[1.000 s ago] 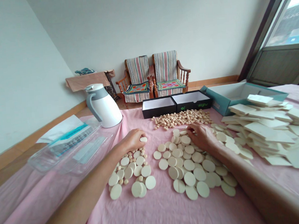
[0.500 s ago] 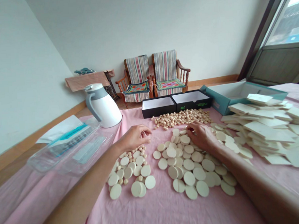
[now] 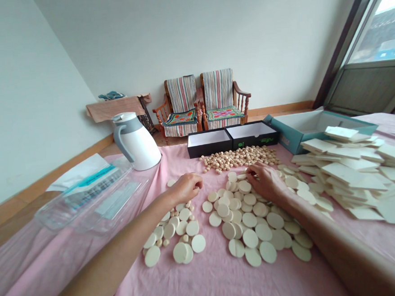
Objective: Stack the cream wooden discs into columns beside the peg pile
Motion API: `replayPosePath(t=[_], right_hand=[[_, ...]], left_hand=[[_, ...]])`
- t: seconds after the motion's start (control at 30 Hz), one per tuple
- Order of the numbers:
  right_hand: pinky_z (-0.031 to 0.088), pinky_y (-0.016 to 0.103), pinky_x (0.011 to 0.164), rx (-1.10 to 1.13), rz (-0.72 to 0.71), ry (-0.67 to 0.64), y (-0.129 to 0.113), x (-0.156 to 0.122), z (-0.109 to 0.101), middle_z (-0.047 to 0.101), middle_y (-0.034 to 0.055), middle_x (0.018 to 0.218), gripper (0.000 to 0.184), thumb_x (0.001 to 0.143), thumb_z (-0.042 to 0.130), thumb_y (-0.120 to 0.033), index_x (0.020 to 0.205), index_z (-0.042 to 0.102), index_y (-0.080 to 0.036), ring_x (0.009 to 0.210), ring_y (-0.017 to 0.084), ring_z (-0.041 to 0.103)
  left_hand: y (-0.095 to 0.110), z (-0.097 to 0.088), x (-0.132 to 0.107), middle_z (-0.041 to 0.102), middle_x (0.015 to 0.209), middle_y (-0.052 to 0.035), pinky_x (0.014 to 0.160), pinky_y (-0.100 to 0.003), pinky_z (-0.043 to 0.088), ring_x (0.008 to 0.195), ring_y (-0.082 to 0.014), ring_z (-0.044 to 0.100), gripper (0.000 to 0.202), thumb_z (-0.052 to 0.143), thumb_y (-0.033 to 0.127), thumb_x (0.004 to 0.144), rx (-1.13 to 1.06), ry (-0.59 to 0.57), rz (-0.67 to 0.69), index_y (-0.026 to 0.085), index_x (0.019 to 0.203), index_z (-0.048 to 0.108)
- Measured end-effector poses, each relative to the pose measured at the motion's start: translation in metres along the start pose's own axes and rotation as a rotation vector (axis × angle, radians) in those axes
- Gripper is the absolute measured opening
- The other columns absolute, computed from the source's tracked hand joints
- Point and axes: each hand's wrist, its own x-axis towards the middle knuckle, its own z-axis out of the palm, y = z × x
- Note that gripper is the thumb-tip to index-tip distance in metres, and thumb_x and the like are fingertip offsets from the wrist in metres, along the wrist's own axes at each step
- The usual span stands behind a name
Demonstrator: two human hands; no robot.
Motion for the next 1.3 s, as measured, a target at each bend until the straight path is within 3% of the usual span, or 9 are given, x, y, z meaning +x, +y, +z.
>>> replayPosePath(t=[0.17,0.27,0.37,0.47,0.63,0.77,1.1,1.2,1.3], right_hand=[[0.035,0.024,0.065,0.024,0.014,-0.005,0.000,0.000,0.001,0.059,0.0046,0.079,0.014,0.080,0.045,-0.019,0.076,0.058,-0.017,0.072,0.015,0.053],[0.035,0.025,0.065,0.030,0.016,0.001,-0.001,0.000,0.001,0.059,0.0048,0.078,0.016,0.081,0.044,-0.019,0.076,0.059,-0.017,0.072,0.015,0.053],[0.035,0.025,0.065,0.033,0.017,0.004,-0.001,0.000,0.001,0.059,0.0049,0.078,0.017,0.082,0.043,-0.020,0.077,0.060,-0.017,0.071,0.015,0.053],[0.035,0.025,0.066,0.023,0.014,0.001,-0.001,0.000,0.000,0.059,0.0048,0.078,0.016,0.081,0.045,-0.019,0.076,0.060,-0.018,0.072,0.015,0.052],[0.034,0.025,0.065,0.008,0.008,-0.009,-0.001,0.000,-0.001,0.058,0.0047,0.079,0.014,0.080,0.045,-0.019,0.075,0.059,-0.018,0.073,0.015,0.052],[0.035,0.025,0.065,-0.008,0.003,-0.002,0.000,0.000,0.001,0.058,0.0046,0.077,0.014,0.080,0.045,-0.020,0.074,0.058,-0.018,0.073,0.016,0.053],[0.035,0.026,0.065,-0.004,-0.007,0.002,0.002,0.000,0.002,0.059,0.0054,0.079,0.016,0.082,0.045,-0.021,0.075,0.059,-0.018,0.074,0.016,0.052],[0.035,0.025,0.065,0.000,-0.007,-0.004,0.001,0.000,0.001,0.059,0.0047,0.078,0.015,0.081,0.045,-0.019,0.074,0.058,-0.018,0.072,0.016,0.052],[0.035,0.025,0.066,0.007,-0.003,-0.007,0.000,0.000,0.001,0.058,0.0047,0.079,0.014,0.080,0.045,-0.017,0.075,0.059,-0.018,0.073,0.015,0.052]], left_hand=[[-0.006,0.006,0.042,0.066,0.069,-0.0020,0.063,-0.022,0.045,0.066,-0.0144,0.061,0.018,0.055,0.000,0.061,-0.009,0.134,-0.059,0.014,0.065,0.066],[-0.010,0.005,0.069,0.067,0.086,-0.0070,0.066,-0.023,0.048,0.070,-0.0141,0.062,0.020,0.053,0.006,0.071,-0.023,0.297,-0.134,0.012,0.084,0.067],[-0.012,-0.001,0.075,0.067,0.097,-0.0081,0.069,-0.023,0.049,0.075,-0.0129,0.062,0.027,0.050,0.007,0.075,-0.049,0.391,-0.162,0.012,0.096,0.064],[-0.015,-0.012,0.056,0.068,0.087,-0.0043,0.067,-0.021,0.048,0.073,-0.0127,0.062,0.020,0.052,0.008,0.073,-0.082,0.332,-0.136,0.014,0.085,0.066],[-0.015,-0.035,0.003,0.068,0.075,-0.0011,0.063,-0.020,0.044,0.068,-0.0124,0.060,0.016,0.055,0.009,0.068,-0.101,-0.090,-0.037,0.014,0.077,0.068],[-0.009,-0.041,-0.022,0.067,0.079,-0.0011,0.064,-0.019,0.042,0.068,-0.0121,0.059,0.017,0.059,0.010,0.066,-0.071,-0.254,0.029,0.015,0.080,0.067],[-0.013,-0.019,-0.016,0.065,0.068,-0.0002,0.059,-0.019,0.038,0.063,-0.0120,0.057,0.014,0.053,0.005,0.061,0.054,-0.213,0.041,0.015,0.064,0.062],[-0.016,-0.015,0.000,0.065,0.065,-0.0001,0.059,-0.021,0.040,0.062,-0.0132,0.058,0.016,0.053,0.004,0.059,0.071,-0.115,0.009,0.015,0.063,0.063],[-0.018,-0.012,0.025,0.066,0.072,-0.0023,0.062,-0.022,0.043,0.068,-0.0143,0.060,0.017,0.052,0.006,0.064,0.045,0.097,-0.049,0.015,0.071,0.065]])
